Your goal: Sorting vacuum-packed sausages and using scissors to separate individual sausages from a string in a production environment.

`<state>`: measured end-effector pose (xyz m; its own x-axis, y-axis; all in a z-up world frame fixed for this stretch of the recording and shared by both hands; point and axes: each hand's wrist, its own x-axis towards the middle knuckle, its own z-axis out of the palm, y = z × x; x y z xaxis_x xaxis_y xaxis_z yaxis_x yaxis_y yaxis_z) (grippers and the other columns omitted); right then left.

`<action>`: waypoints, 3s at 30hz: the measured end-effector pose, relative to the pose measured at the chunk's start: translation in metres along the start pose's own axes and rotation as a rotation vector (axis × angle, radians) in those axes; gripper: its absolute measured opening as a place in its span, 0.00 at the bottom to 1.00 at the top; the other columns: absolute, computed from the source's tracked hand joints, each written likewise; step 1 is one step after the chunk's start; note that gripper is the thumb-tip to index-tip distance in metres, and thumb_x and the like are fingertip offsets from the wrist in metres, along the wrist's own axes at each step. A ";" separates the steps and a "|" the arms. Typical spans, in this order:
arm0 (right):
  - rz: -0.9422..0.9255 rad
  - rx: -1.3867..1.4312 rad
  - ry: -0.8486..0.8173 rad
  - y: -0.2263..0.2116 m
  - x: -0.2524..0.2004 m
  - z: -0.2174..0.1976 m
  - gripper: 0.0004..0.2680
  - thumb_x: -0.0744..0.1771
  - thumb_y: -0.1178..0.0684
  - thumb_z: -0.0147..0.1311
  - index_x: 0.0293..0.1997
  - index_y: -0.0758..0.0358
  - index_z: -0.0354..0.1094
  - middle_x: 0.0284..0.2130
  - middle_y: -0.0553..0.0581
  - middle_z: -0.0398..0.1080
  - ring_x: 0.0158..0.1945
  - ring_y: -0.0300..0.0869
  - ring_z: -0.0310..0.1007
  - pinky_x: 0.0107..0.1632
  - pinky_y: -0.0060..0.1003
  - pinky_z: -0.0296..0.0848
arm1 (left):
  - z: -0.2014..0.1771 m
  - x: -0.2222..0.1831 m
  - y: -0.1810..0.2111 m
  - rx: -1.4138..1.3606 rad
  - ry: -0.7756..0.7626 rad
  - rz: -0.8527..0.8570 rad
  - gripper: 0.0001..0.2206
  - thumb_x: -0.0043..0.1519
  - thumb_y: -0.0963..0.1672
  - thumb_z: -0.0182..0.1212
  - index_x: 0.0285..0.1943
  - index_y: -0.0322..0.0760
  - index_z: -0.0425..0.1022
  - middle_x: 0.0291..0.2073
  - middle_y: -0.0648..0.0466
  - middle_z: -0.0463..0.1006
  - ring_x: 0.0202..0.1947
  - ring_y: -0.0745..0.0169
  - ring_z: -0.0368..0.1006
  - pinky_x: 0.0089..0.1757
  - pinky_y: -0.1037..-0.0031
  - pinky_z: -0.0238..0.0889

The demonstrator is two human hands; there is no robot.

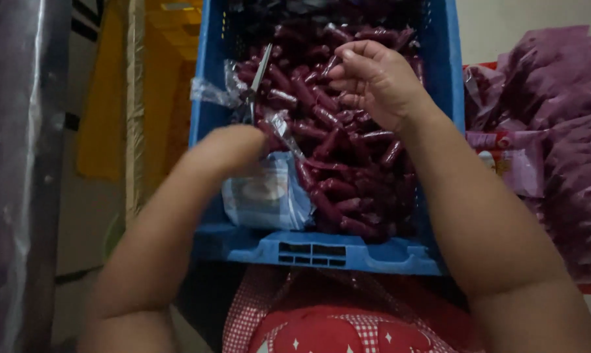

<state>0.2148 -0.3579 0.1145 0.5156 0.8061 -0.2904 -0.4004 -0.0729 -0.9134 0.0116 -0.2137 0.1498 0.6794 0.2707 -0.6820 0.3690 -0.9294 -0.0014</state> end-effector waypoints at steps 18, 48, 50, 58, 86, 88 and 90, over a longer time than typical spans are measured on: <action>0.001 -0.133 -0.164 0.000 -0.004 -0.003 0.04 0.72 0.57 0.49 0.50 0.61 0.67 0.34 0.57 0.74 0.32 0.39 0.75 0.30 0.28 0.74 | -0.025 -0.046 -0.010 -0.323 0.226 -0.136 0.07 0.66 0.47 0.62 0.43 0.42 0.81 0.35 0.54 0.79 0.35 0.58 0.72 0.38 0.65 0.65; -0.296 0.253 0.016 -0.011 -0.002 -0.037 0.01 0.68 0.55 0.60 0.38 0.55 0.75 0.36 0.48 0.77 0.37 0.38 0.78 0.34 0.32 0.83 | -0.087 0.113 0.051 -0.463 0.996 0.504 0.11 0.57 0.44 0.69 0.26 0.42 0.70 0.19 0.56 0.70 0.24 0.59 0.65 0.29 0.63 0.57; -0.417 0.249 0.146 0.008 0.023 -0.065 0.06 0.67 0.55 0.64 0.33 0.54 0.70 0.29 0.47 0.69 0.32 0.36 0.70 0.29 0.31 0.72 | -0.090 0.122 0.053 -0.503 1.108 0.561 0.06 0.56 0.43 0.68 0.30 0.41 0.75 0.23 0.55 0.76 0.26 0.58 0.70 0.31 0.65 0.60; -0.875 -0.294 0.710 -0.003 0.007 -0.085 0.08 0.72 0.66 0.54 0.50 0.54 0.69 0.28 0.50 0.66 0.29 0.36 0.69 0.30 0.33 0.69 | -0.060 0.152 0.057 -0.927 0.830 0.493 0.13 0.60 0.45 0.67 0.52 0.41 0.74 0.37 0.54 0.81 0.34 0.66 0.76 0.34 0.74 0.71; -0.843 -0.891 0.375 0.018 0.015 -0.030 0.10 0.68 0.61 0.58 0.55 0.60 0.77 0.45 0.55 0.80 0.47 0.38 0.80 0.51 0.31 0.77 | -0.032 0.062 0.042 -0.701 1.147 0.625 0.04 0.58 0.40 0.67 0.36 0.37 0.76 0.29 0.52 0.77 0.28 0.59 0.71 0.32 0.68 0.64; -0.826 -0.847 0.361 0.018 0.014 -0.027 0.11 0.68 0.64 0.57 0.55 0.61 0.77 0.42 0.53 0.81 0.43 0.35 0.79 0.48 0.29 0.78 | -0.025 0.078 0.046 -0.654 1.166 0.650 0.04 0.58 0.39 0.66 0.36 0.36 0.74 0.30 0.49 0.77 0.31 0.52 0.73 0.35 0.63 0.65; -0.807 -0.827 0.338 0.018 0.012 -0.023 0.10 0.67 0.62 0.57 0.53 0.60 0.78 0.48 0.57 0.79 0.53 0.39 0.78 0.57 0.31 0.75 | -0.018 0.095 0.050 -0.579 1.130 0.615 0.03 0.60 0.37 0.58 0.32 0.34 0.72 0.27 0.46 0.75 0.28 0.45 0.71 0.31 0.57 0.63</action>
<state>0.2312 -0.3627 0.0874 0.6159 0.6069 0.5023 0.6723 -0.0724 -0.7368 0.1057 -0.2300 0.0979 0.8582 0.1742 0.4828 -0.1519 -0.8123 0.5630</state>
